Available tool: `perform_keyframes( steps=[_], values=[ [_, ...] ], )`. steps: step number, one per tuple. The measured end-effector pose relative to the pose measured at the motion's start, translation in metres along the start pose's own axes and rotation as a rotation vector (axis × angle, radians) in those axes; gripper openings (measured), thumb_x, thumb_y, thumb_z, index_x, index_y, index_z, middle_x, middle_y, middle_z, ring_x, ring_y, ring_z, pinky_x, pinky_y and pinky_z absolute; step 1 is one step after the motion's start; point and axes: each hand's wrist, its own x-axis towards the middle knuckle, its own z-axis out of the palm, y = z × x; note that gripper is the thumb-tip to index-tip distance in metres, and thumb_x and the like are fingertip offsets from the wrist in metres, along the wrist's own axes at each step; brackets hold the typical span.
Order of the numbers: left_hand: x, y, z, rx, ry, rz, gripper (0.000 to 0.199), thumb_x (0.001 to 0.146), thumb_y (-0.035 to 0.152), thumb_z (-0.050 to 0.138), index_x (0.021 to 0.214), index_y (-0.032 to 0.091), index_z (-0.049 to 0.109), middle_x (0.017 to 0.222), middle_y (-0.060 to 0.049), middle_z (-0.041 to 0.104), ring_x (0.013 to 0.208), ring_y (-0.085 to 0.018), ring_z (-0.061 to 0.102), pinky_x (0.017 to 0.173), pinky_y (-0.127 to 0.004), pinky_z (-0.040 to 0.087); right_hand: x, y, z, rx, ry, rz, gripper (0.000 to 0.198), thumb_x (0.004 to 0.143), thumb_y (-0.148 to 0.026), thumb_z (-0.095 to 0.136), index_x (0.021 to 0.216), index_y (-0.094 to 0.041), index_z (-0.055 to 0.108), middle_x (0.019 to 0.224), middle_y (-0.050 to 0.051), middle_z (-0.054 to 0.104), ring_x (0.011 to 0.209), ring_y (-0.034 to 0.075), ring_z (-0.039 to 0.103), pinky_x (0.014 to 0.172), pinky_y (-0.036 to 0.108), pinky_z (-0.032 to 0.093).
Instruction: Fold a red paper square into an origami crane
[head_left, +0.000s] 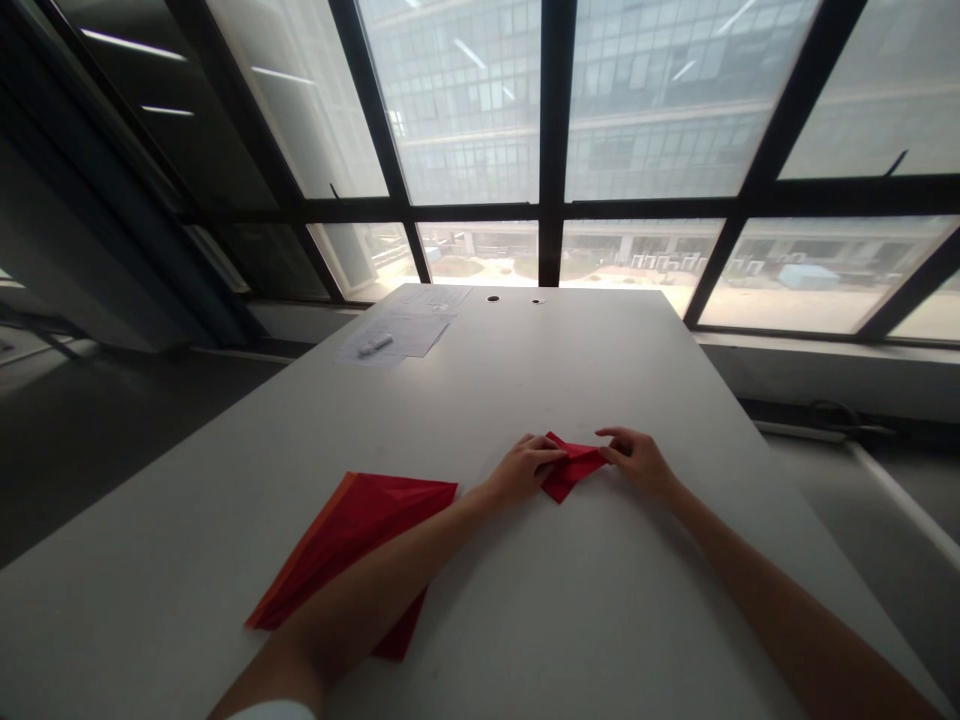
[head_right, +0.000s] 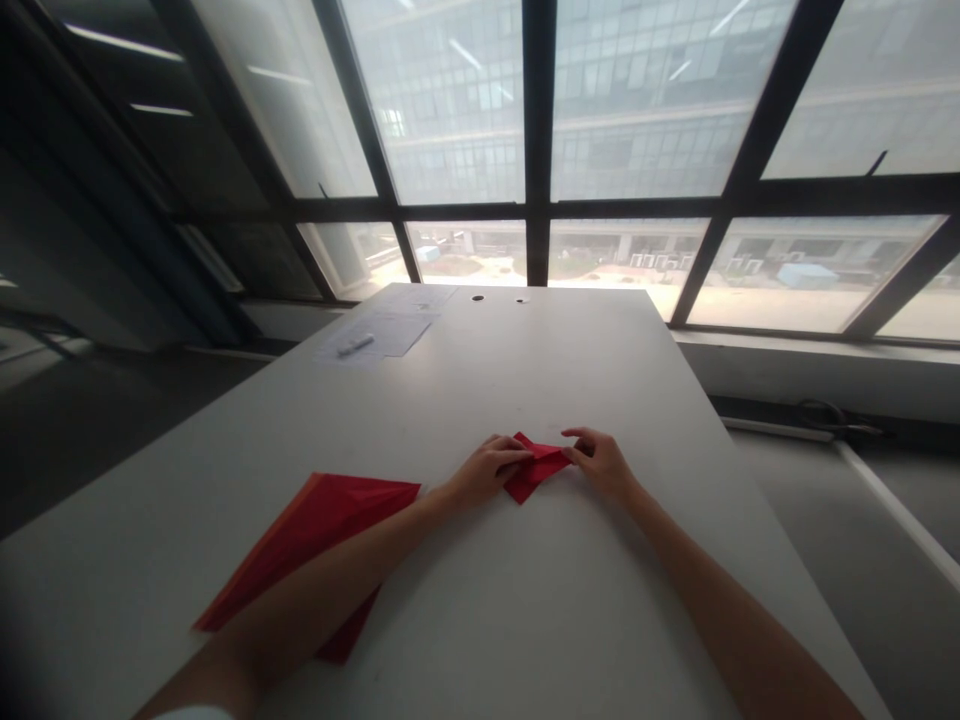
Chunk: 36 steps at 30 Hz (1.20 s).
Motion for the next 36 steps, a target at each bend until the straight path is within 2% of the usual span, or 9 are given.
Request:
perform_keyframes(
  steps=[8, 11, 14, 17, 19, 23, 27, 32, 36],
  values=[
    [-0.002, 0.001, 0.001, 0.199, -0.055, 0.083, 0.039, 0.095, 0.016, 0.047, 0.129, 0.028, 0.062, 0.128, -0.005, 0.062, 0.111, -0.022, 0.056, 0.1, -0.039, 0.046, 0.0, 0.004, 0.004, -0.137, 0.01, -0.002, 0.038, 0.084, -0.039, 0.057, 0.109, -0.014, 0.068, 0.066, 0.001, 0.064, 0.059, 0.016, 0.056, 0.059, 0.028, 0.044],
    [-0.004, 0.003, 0.0, 0.282, -0.094, 0.129, 0.037, 0.094, 0.017, 0.051, 0.127, 0.028, 0.063, 0.131, -0.006, 0.062, 0.118, -0.024, 0.055, 0.104, -0.041, 0.043, -0.004, -0.001, 0.005, -0.402, 0.091, -0.083, 0.032, 0.087, -0.033, 0.054, 0.11, -0.018, 0.07, 0.087, 0.008, 0.07, 0.08, 0.023, 0.063, 0.076, 0.035, 0.05],
    [-0.004, 0.006, -0.001, 0.296, -0.122, 0.17, 0.035, 0.095, 0.02, 0.049, 0.127, 0.026, 0.062, 0.137, -0.006, 0.058, 0.13, -0.023, 0.049, 0.112, -0.042, 0.036, -0.012, -0.012, 0.01, -0.634, 0.144, -0.231, 0.034, 0.093, -0.025, 0.045, 0.117, -0.019, 0.069, 0.118, 0.014, 0.066, 0.113, 0.028, 0.057, 0.099, 0.043, 0.044],
    [-0.005, 0.009, -0.003, 0.289, -0.166, 0.201, 0.041, 0.099, 0.025, 0.043, 0.139, 0.022, 0.05, 0.146, -0.009, 0.05, 0.138, -0.021, 0.043, 0.117, -0.04, 0.03, -0.023, -0.023, 0.024, -0.706, -0.012, -0.362, 0.044, 0.098, -0.026, 0.035, 0.137, -0.019, 0.056, 0.146, 0.012, 0.05, 0.136, 0.026, 0.042, 0.113, 0.045, 0.031],
    [-0.006, 0.009, -0.003, 0.298, -0.205, 0.201, 0.05, 0.1, 0.033, 0.043, 0.147, 0.019, 0.039, 0.151, -0.011, 0.043, 0.142, -0.021, 0.037, 0.119, -0.04, 0.027, -0.031, -0.025, 0.035, -0.731, -0.18, -0.405, 0.055, 0.1, -0.036, 0.035, 0.152, -0.018, 0.034, 0.157, 0.011, 0.034, 0.145, 0.026, 0.029, 0.119, 0.048, 0.022],
    [-0.011, 0.006, -0.004, 0.338, -0.285, 0.188, 0.067, 0.098, 0.049, 0.044, 0.154, 0.018, 0.023, 0.158, -0.013, 0.03, 0.148, -0.024, 0.024, 0.121, -0.042, 0.019, -0.039, -0.015, 0.043, -0.776, -0.317, -0.349, 0.074, 0.099, -0.058, 0.03, 0.157, -0.016, 0.012, 0.161, 0.012, 0.022, 0.149, 0.026, 0.018, 0.121, 0.051, 0.012],
    [-0.013, 0.004, -0.005, 0.354, -0.305, 0.189, 0.072, 0.097, 0.055, 0.041, 0.155, 0.018, 0.02, 0.159, -0.014, 0.025, 0.149, -0.025, 0.019, 0.121, -0.043, 0.016, -0.036, -0.004, 0.032, -0.835, -0.272, -0.235, 0.077, 0.096, -0.064, 0.029, 0.156, -0.016, 0.019, 0.159, 0.016, 0.023, 0.149, 0.029, 0.019, 0.12, 0.056, 0.007],
    [-0.013, 0.007, -0.011, 0.364, -0.348, 0.22, 0.059, 0.097, 0.056, 0.041, 0.152, 0.035, 0.029, 0.162, -0.005, 0.016, 0.15, -0.028, 0.016, 0.12, -0.047, 0.015, -0.031, -0.003, 0.023, -0.891, -0.247, -0.162, 0.076, 0.097, -0.064, 0.022, 0.154, -0.014, 0.026, 0.158, 0.016, 0.025, 0.148, 0.028, 0.022, 0.12, 0.055, 0.009],
    [-0.011, 0.009, -0.012, 0.373, -0.387, 0.2, 0.058, 0.097, 0.059, 0.038, 0.151, 0.039, 0.03, 0.163, -0.003, 0.01, 0.15, -0.028, 0.013, 0.12, -0.047, 0.014, -0.029, -0.004, 0.023, -0.95, -0.229, -0.077, 0.077, 0.098, -0.063, 0.015, 0.153, -0.011, 0.027, 0.159, 0.015, 0.023, 0.148, 0.027, 0.02, 0.12, 0.054, 0.008]
  ],
)
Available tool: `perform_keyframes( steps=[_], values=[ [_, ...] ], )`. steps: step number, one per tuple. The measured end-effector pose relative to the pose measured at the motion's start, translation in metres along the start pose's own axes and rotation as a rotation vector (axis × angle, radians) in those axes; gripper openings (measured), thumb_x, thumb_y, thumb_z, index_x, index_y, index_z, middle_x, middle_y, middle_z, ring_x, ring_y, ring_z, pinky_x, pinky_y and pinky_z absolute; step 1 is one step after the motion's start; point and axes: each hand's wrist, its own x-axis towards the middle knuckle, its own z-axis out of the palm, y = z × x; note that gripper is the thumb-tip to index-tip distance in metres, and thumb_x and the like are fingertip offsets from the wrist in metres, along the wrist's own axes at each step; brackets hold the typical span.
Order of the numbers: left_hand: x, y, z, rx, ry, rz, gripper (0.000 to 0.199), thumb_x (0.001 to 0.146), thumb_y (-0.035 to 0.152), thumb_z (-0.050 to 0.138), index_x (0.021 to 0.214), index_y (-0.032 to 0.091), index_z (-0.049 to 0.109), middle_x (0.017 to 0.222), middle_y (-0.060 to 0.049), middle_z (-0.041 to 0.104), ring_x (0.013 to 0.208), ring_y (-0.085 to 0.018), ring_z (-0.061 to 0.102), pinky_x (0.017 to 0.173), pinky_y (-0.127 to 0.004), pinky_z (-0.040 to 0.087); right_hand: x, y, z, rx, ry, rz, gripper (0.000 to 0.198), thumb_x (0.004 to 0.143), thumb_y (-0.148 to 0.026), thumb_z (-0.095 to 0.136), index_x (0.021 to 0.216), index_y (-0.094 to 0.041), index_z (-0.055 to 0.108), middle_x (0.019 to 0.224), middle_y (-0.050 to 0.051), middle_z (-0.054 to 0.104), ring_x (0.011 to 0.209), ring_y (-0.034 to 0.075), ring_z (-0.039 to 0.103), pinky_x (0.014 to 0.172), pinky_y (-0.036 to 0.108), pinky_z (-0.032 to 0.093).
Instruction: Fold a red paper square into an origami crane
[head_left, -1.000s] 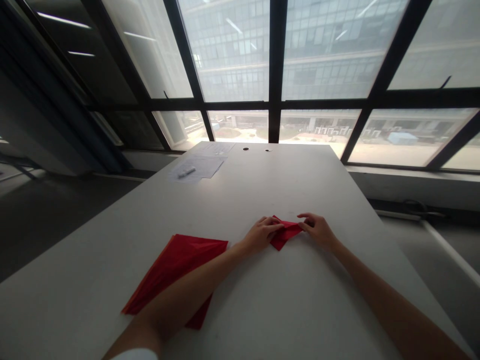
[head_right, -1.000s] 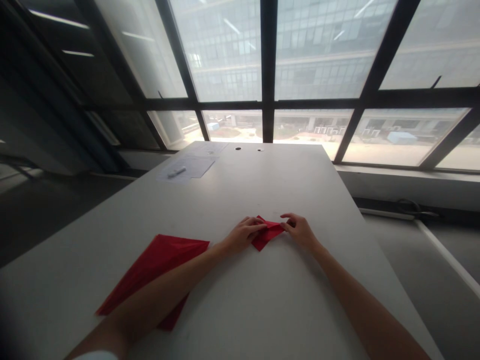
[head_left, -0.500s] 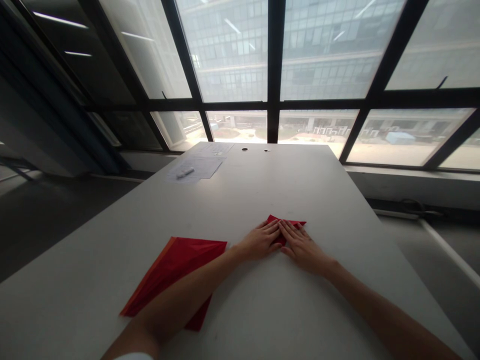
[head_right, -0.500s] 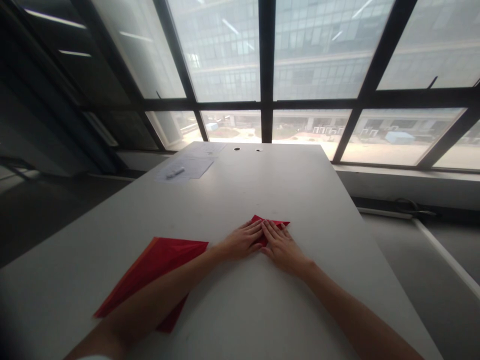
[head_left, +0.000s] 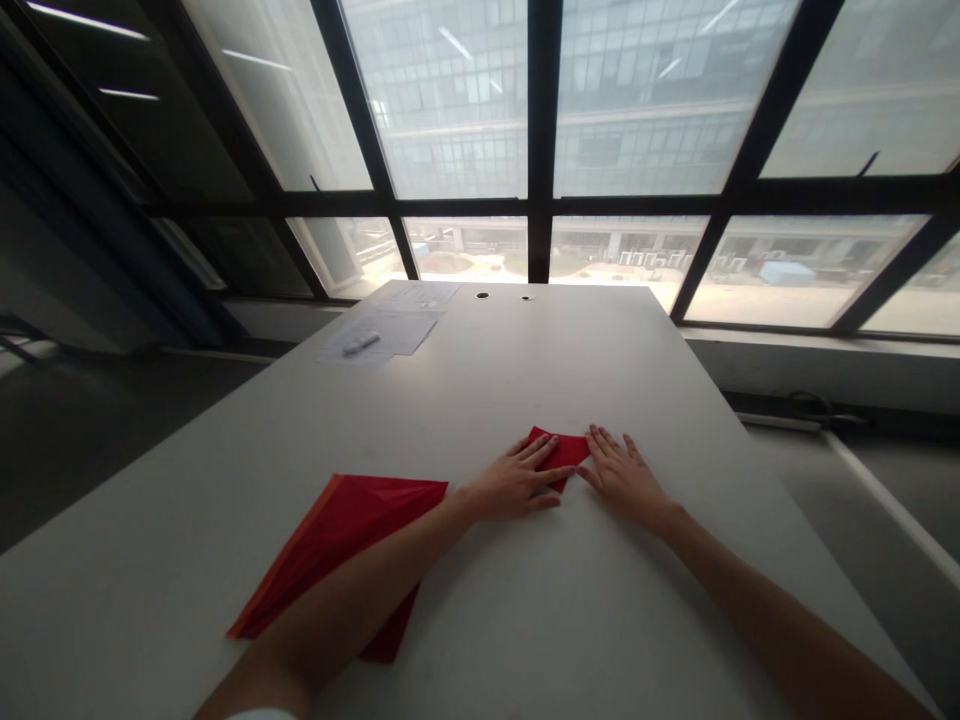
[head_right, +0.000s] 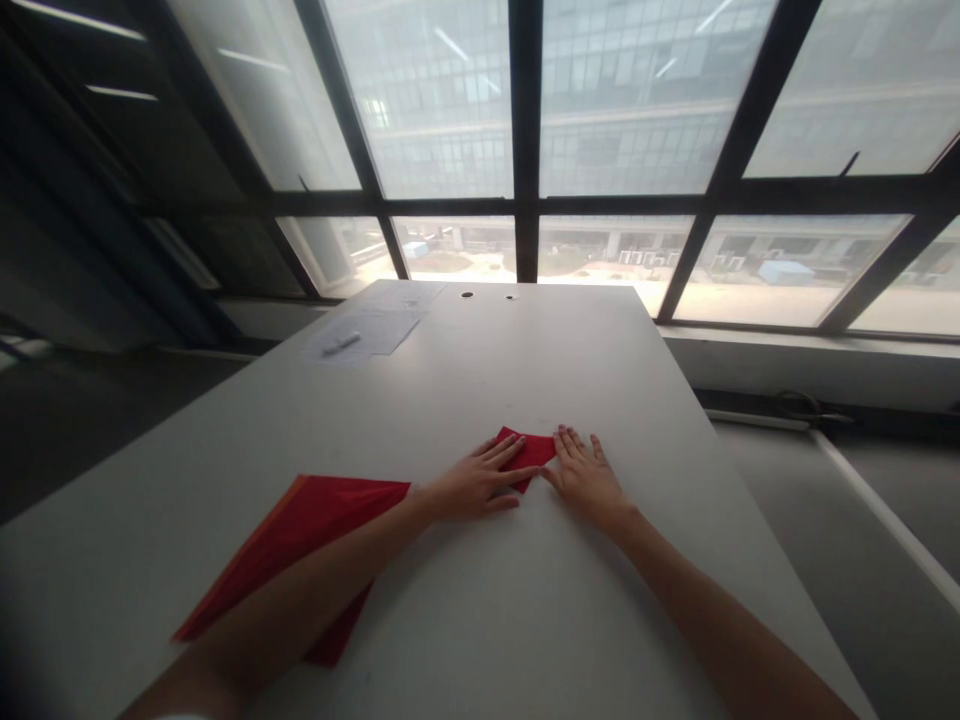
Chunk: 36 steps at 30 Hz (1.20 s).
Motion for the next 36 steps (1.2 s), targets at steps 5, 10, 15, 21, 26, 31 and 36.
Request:
perform_keyframes(
  steps=[5, 10, 15, 21, 26, 31, 36],
  values=[
    [0.001, 0.0, 0.0, 0.003, 0.015, -0.02, 0.061, 0.097, 0.059, 0.036, 0.151, 0.031, 0.032, 0.162, -0.005, 0.02, 0.149, -0.027, 0.017, 0.121, -0.045, 0.015, 0.001, 0.001, 0.002, -0.016, -0.03, 0.066, 0.072, 0.1, -0.056, 0.014, 0.154, -0.009, 0.025, 0.16, 0.014, 0.021, 0.149, 0.026, 0.017, 0.12, 0.054, 0.008],
    [0.0, 0.0, -0.003, 0.019, 0.019, -0.024, 0.06, 0.1, 0.055, 0.033, 0.15, 0.023, 0.036, 0.159, -0.009, 0.028, 0.149, -0.026, 0.02, 0.121, -0.043, 0.017, 0.001, -0.001, 0.001, -0.013, -0.027, 0.077, 0.065, 0.101, -0.046, 0.018, 0.153, -0.007, 0.025, 0.16, 0.014, 0.02, 0.149, 0.025, 0.017, 0.12, 0.055, 0.008],
    [0.0, -0.001, -0.002, 0.023, 0.0, -0.008, 0.064, 0.098, 0.059, 0.033, 0.153, 0.026, 0.028, 0.16, -0.007, 0.023, 0.15, -0.025, 0.015, 0.122, -0.044, 0.014, 0.004, -0.009, -0.002, -0.039, 0.15, -0.065, 0.061, 0.102, -0.039, 0.022, 0.155, -0.008, 0.018, 0.162, 0.011, 0.012, 0.151, 0.022, 0.008, 0.121, 0.053, -0.001],
    [-0.001, -0.003, 0.003, 0.053, -0.012, -0.082, 0.076, 0.098, 0.063, 0.025, 0.157, 0.018, 0.007, 0.161, -0.012, 0.014, 0.151, -0.024, 0.009, 0.121, -0.047, 0.009, 0.006, -0.011, 0.003, 0.051, 0.018, -0.172, 0.064, 0.102, -0.048, 0.022, 0.154, -0.011, 0.023, 0.16, 0.012, 0.022, 0.149, 0.022, 0.018, 0.121, 0.05, 0.012],
    [-0.003, 0.0, 0.011, 0.137, 0.008, -0.249, 0.078, 0.098, 0.063, 0.019, 0.155, 0.01, 0.018, 0.16, -0.017, 0.018, 0.15, -0.028, 0.011, 0.119, -0.053, 0.014, 0.005, -0.01, 0.006, 0.039, 0.036, -0.126, 0.064, 0.101, -0.049, 0.022, 0.155, -0.014, 0.024, 0.159, 0.013, 0.024, 0.148, 0.025, 0.022, 0.12, 0.053, 0.009],
    [0.001, -0.003, 0.017, 0.157, 0.135, -0.447, 0.071, 0.1, 0.056, 0.021, 0.151, 0.006, 0.028, 0.157, -0.021, 0.027, 0.149, -0.03, 0.018, 0.119, -0.052, 0.018, 0.004, -0.012, 0.007, 0.027, 0.055, -0.063, 0.068, 0.1, -0.054, 0.023, 0.155, -0.013, 0.023, 0.159, 0.014, 0.024, 0.148, 0.026, 0.021, 0.12, 0.054, 0.009],
    [0.004, -0.005, 0.009, 0.123, 0.153, -0.26, 0.062, 0.103, 0.049, 0.024, 0.156, 0.016, 0.017, 0.16, -0.012, 0.022, 0.151, -0.022, 0.012, 0.121, -0.047, 0.015, 0.005, -0.014, 0.005, 0.044, 0.045, -0.074, 0.07, 0.1, -0.054, 0.022, 0.154, -0.009, 0.025, 0.16, 0.015, 0.023, 0.149, 0.025, 0.017, 0.121, 0.051, 0.006]
  ],
)
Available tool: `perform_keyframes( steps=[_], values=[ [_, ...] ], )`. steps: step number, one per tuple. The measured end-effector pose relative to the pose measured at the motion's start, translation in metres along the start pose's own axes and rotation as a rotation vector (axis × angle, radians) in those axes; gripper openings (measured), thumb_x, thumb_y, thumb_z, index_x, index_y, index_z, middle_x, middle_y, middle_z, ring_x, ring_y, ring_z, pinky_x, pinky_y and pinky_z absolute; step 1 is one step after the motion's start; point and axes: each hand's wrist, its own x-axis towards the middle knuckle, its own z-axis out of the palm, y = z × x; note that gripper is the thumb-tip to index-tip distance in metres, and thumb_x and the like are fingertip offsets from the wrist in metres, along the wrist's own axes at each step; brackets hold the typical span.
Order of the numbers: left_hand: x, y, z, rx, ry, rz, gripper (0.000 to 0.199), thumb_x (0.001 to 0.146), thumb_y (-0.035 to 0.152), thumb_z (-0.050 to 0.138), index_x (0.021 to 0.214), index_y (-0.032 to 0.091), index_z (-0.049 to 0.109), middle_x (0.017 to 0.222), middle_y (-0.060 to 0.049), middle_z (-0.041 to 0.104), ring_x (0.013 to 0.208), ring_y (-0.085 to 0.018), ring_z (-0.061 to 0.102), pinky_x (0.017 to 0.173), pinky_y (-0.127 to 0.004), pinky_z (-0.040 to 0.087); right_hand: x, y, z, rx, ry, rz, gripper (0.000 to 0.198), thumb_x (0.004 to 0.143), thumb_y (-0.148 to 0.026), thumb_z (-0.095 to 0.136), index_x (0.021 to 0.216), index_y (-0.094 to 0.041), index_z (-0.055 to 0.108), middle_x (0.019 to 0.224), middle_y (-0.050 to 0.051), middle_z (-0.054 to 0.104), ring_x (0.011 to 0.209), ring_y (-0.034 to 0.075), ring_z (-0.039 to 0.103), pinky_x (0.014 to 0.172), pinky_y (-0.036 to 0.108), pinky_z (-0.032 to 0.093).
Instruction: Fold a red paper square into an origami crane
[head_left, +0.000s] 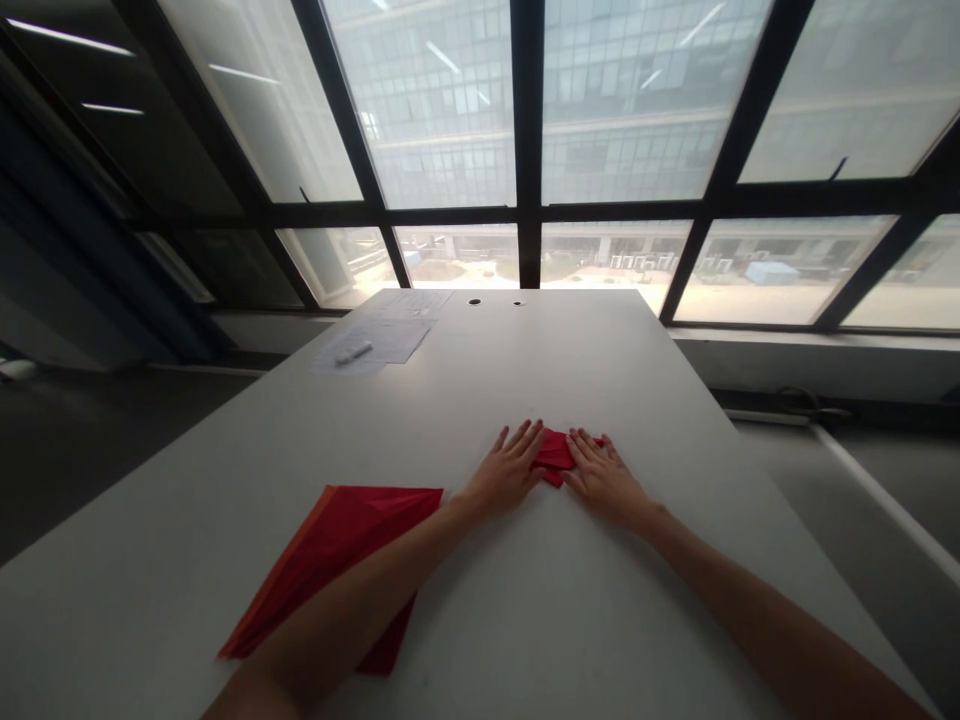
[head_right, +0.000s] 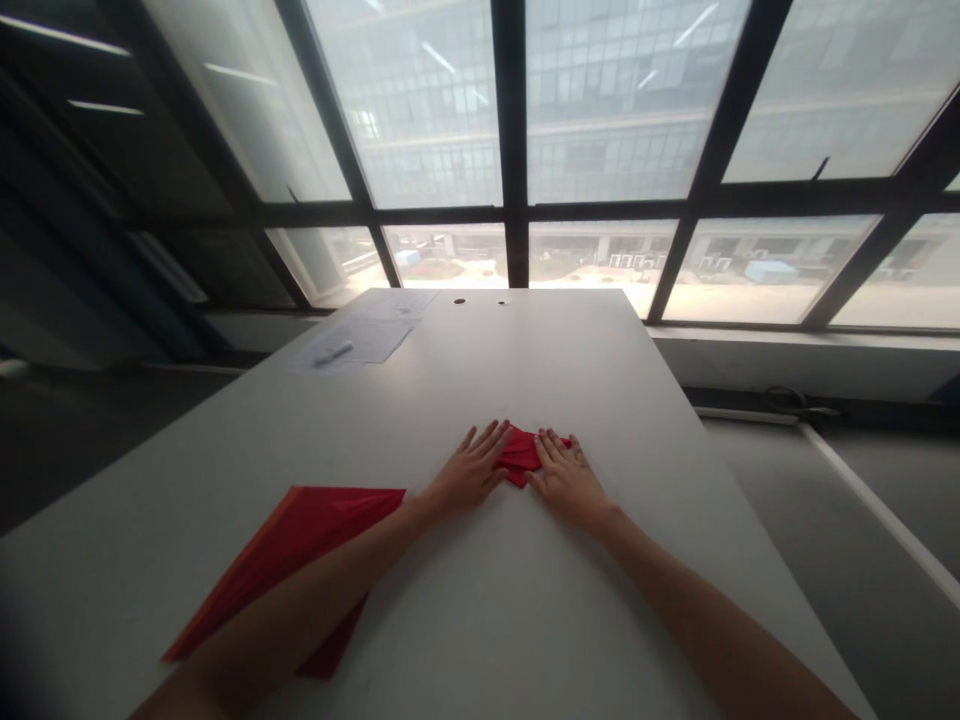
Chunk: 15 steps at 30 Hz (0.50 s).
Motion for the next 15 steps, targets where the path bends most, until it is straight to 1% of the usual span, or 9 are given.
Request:
perform_keyframes(
  steps=[2, 5, 8, 12, 14, 15],
  values=[
    [0.0, 0.001, -0.003, -0.028, -0.084, 0.072, 0.062, 0.102, 0.052, 0.024, 0.155, 0.022, 0.02, 0.16, -0.008, 0.025, 0.15, -0.022, 0.015, 0.121, -0.049, 0.015, 0.001, 0.0, -0.001, 0.011, -0.019, -0.001, 0.071, 0.1, -0.054, 0.02, 0.154, -0.008, 0.025, 0.16, 0.015, 0.022, 0.149, 0.024, 0.017, 0.121, 0.05, 0.007],
    [-0.003, 0.002, -0.005, -0.045, -0.148, 0.058, 0.061, 0.102, 0.054, 0.022, 0.154, 0.023, 0.023, 0.159, -0.007, 0.026, 0.149, -0.023, 0.018, 0.12, -0.051, 0.017, 0.001, 0.002, -0.001, 0.011, -0.026, 0.059, 0.073, 0.099, -0.056, 0.019, 0.153, -0.008, 0.026, 0.16, 0.016, 0.021, 0.149, 0.025, 0.017, 0.121, 0.051, 0.008],
    [-0.004, 0.0, -0.005, -0.052, -0.137, 0.062, 0.06, 0.102, 0.053, 0.023, 0.154, 0.024, 0.023, 0.159, -0.008, 0.025, 0.149, -0.023, 0.019, 0.12, -0.051, 0.017, 0.0, 0.006, 0.001, -0.006, 0.003, 0.199, 0.073, 0.099, -0.055, 0.019, 0.152, -0.006, 0.029, 0.159, 0.018, 0.023, 0.149, 0.028, 0.018, 0.12, 0.054, 0.007],
    [-0.004, -0.004, -0.002, -0.061, -0.133, 0.078, 0.058, 0.102, 0.051, 0.024, 0.155, 0.025, 0.022, 0.16, -0.008, 0.025, 0.15, -0.022, 0.017, 0.12, -0.051, 0.017, 0.0, 0.011, 0.005, -0.021, 0.049, 0.401, 0.072, 0.099, -0.05, 0.024, 0.149, 0.001, 0.031, 0.157, 0.023, 0.026, 0.148, 0.032, 0.02, 0.119, 0.055, 0.008],
    [-0.004, -0.006, 0.0, -0.056, -0.135, 0.074, 0.058, 0.102, 0.051, 0.024, 0.155, 0.025, 0.023, 0.16, -0.008, 0.024, 0.15, -0.023, 0.017, 0.12, -0.052, 0.017, 0.001, 0.01, 0.004, -0.029, 0.113, 0.463, 0.072, 0.099, -0.047, 0.026, 0.149, 0.004, 0.029, 0.156, 0.025, 0.026, 0.148, 0.033, 0.018, 0.119, 0.054, 0.008],
    [-0.004, -0.007, 0.001, -0.053, -0.134, 0.076, 0.058, 0.102, 0.051, 0.025, 0.155, 0.025, 0.022, 0.16, -0.008, 0.024, 0.15, -0.023, 0.017, 0.12, -0.052, 0.016, 0.002, 0.009, 0.002, -0.033, 0.161, 0.46, 0.07, 0.099, -0.044, 0.026, 0.15, 0.003, 0.027, 0.157, 0.025, 0.024, 0.149, 0.032, 0.016, 0.12, 0.054, 0.008]
  ],
)
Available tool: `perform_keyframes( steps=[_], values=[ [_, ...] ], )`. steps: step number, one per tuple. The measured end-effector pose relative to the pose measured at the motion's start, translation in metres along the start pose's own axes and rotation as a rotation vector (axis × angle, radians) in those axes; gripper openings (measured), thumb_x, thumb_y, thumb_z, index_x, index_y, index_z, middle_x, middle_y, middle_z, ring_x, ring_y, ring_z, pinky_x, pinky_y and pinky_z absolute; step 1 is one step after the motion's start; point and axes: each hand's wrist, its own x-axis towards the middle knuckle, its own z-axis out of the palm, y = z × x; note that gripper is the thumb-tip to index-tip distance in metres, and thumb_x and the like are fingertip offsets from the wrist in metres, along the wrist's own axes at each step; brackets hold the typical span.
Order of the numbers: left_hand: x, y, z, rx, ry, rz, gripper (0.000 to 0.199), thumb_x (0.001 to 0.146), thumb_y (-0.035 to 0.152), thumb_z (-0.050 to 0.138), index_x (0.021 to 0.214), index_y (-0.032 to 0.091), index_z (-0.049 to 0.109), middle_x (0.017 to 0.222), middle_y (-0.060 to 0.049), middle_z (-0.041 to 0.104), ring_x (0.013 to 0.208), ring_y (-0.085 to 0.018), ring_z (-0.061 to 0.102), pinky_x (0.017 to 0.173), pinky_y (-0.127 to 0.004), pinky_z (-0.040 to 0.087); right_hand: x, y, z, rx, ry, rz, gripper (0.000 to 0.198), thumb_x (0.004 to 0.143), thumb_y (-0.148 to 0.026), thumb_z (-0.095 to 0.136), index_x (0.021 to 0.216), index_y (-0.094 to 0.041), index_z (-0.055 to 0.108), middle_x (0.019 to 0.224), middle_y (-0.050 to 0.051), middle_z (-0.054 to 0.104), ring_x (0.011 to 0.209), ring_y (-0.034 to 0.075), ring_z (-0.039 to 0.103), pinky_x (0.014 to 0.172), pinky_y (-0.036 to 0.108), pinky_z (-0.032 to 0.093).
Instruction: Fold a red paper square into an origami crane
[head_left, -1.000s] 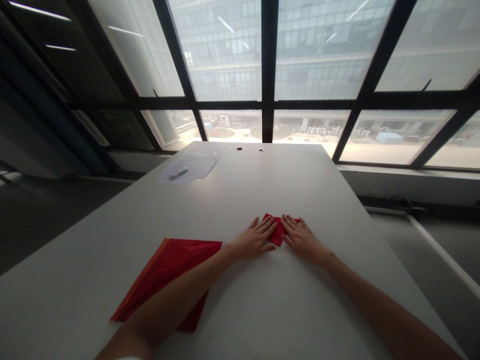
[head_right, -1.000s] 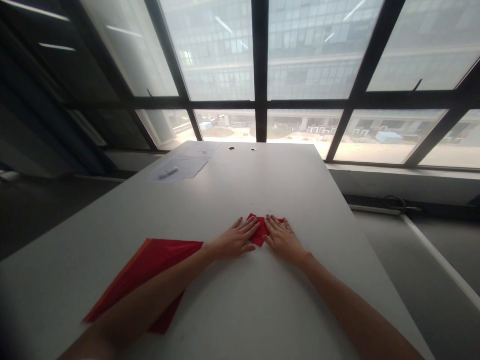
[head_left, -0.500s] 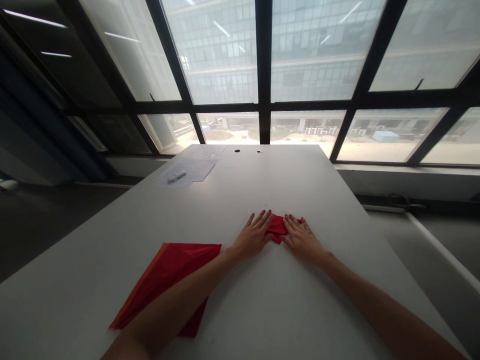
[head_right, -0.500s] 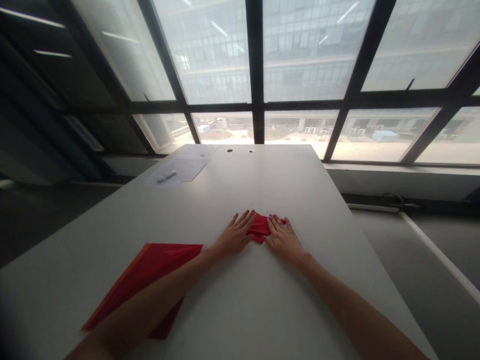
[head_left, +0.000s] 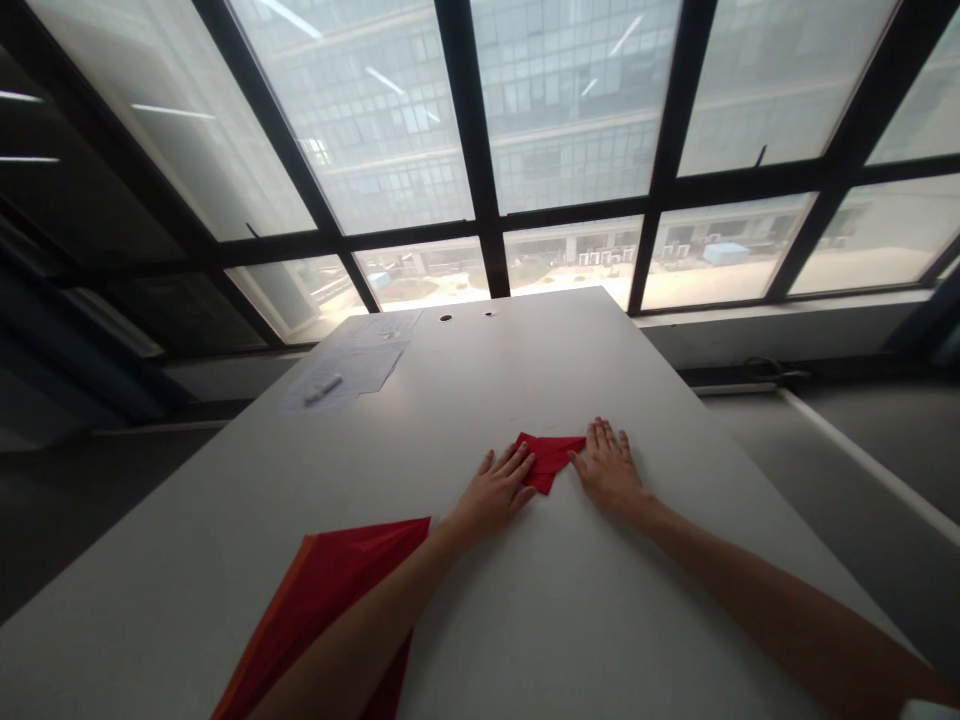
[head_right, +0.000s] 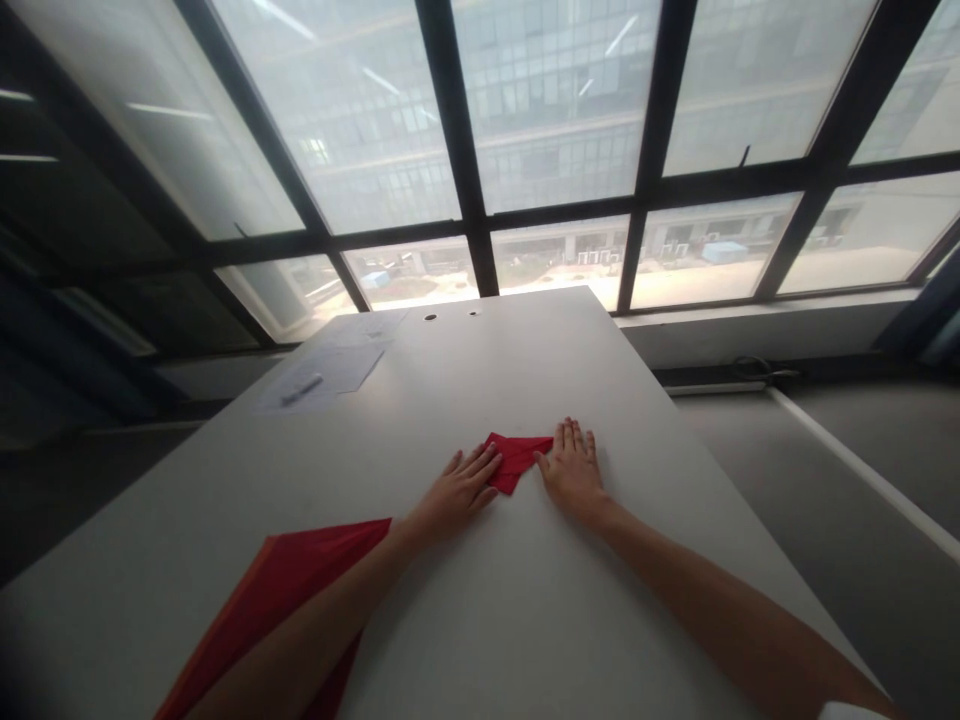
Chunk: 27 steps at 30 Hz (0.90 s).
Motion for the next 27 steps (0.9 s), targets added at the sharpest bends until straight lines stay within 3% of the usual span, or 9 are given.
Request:
perform_keyframes(
  steps=[3, 7, 9, 12, 15, 17, 22, 27],
  values=[
    [0.001, -0.002, 0.003, 0.01, -0.007, 0.024, 0.059, 0.102, 0.051, 0.025, 0.156, 0.026, 0.018, 0.16, -0.008, 0.024, 0.15, -0.023, 0.014, 0.12, -0.053, 0.013, 0.001, -0.008, -0.007, 0.046, 0.107, -0.165, 0.061, 0.1, -0.033, 0.023, 0.153, -0.004, 0.023, 0.161, 0.017, 0.018, 0.151, 0.026, 0.01, 0.121, 0.05, 0.008],
    [0.0, -0.003, 0.004, 0.021, -0.015, 0.048, 0.067, 0.101, 0.053, 0.027, 0.157, 0.021, 0.006, 0.161, -0.011, 0.018, 0.151, -0.024, 0.009, 0.12, -0.054, 0.012, -0.002, -0.016, -0.012, 0.096, 0.025, -0.412, 0.056, 0.1, -0.033, 0.027, 0.152, -0.012, 0.031, 0.161, 0.011, 0.021, 0.15, 0.023, 0.012, 0.121, 0.047, 0.007],
    [-0.001, -0.003, 0.003, 0.026, -0.011, 0.044, 0.065, 0.102, 0.052, 0.026, 0.156, 0.02, 0.012, 0.161, -0.011, 0.018, 0.151, -0.024, 0.009, 0.12, -0.054, 0.014, -0.004, -0.017, -0.009, 0.105, -0.057, -0.408, 0.057, 0.1, -0.036, 0.028, 0.151, -0.01, 0.033, 0.159, 0.013, 0.026, 0.149, 0.024, 0.018, 0.121, 0.048, 0.011],
    [-0.001, -0.004, -0.003, 0.019, 0.032, 0.014, 0.054, 0.103, 0.046, 0.025, 0.15, 0.021, 0.035, 0.159, -0.009, 0.025, 0.15, -0.024, 0.017, 0.12, -0.051, 0.021, -0.006, -0.016, -0.004, 0.104, -0.113, -0.335, 0.059, 0.1, -0.038, 0.029, 0.15, -0.006, 0.034, 0.157, 0.018, 0.03, 0.147, 0.026, 0.024, 0.119, 0.049, 0.015],
    [0.0, -0.007, -0.009, -0.003, 0.123, -0.036, 0.046, 0.104, 0.039, 0.026, 0.129, 0.025, 0.061, 0.154, -0.003, 0.038, 0.146, -0.022, 0.028, 0.12, -0.047, 0.026, -0.006, -0.015, -0.002, 0.102, -0.103, -0.313, 0.059, 0.1, -0.037, 0.031, 0.15, -0.006, 0.035, 0.156, 0.018, 0.031, 0.147, 0.027, 0.025, 0.119, 0.05, 0.014],
    [0.003, -0.009, -0.011, -0.034, 0.194, -0.089, 0.044, 0.104, 0.037, 0.029, 0.118, 0.025, 0.069, 0.147, -0.002, 0.049, 0.142, -0.021, 0.038, 0.119, -0.044, 0.031, -0.005, -0.016, -0.002, 0.102, -0.102, -0.313, 0.058, 0.1, -0.038, 0.032, 0.15, -0.007, 0.035, 0.156, 0.018, 0.031, 0.147, 0.027, 0.026, 0.119, 0.051, 0.015],
    [0.008, -0.014, -0.006, -0.143, 0.344, -0.1, 0.038, 0.1, 0.035, 0.042, 0.133, 0.024, 0.058, 0.139, -0.004, 0.058, 0.134, -0.02, 0.048, 0.114, -0.039, 0.041, -0.005, -0.015, -0.003, 0.122, -0.113, -0.299, 0.06, 0.098, -0.039, 0.036, 0.15, -0.008, 0.034, 0.157, 0.017, 0.03, 0.147, 0.028, 0.026, 0.119, 0.053, 0.013],
    [0.007, -0.019, -0.002, -0.169, 0.169, 0.061, 0.045, 0.099, 0.042, 0.046, 0.139, 0.025, 0.052, 0.144, -0.006, 0.053, 0.138, -0.024, 0.043, 0.115, -0.046, 0.036, -0.005, -0.014, -0.004, 0.144, -0.117, -0.303, 0.059, 0.098, -0.037, 0.039, 0.151, -0.011, 0.033, 0.156, 0.018, 0.032, 0.147, 0.027, 0.025, 0.119, 0.053, 0.012]
  ],
)
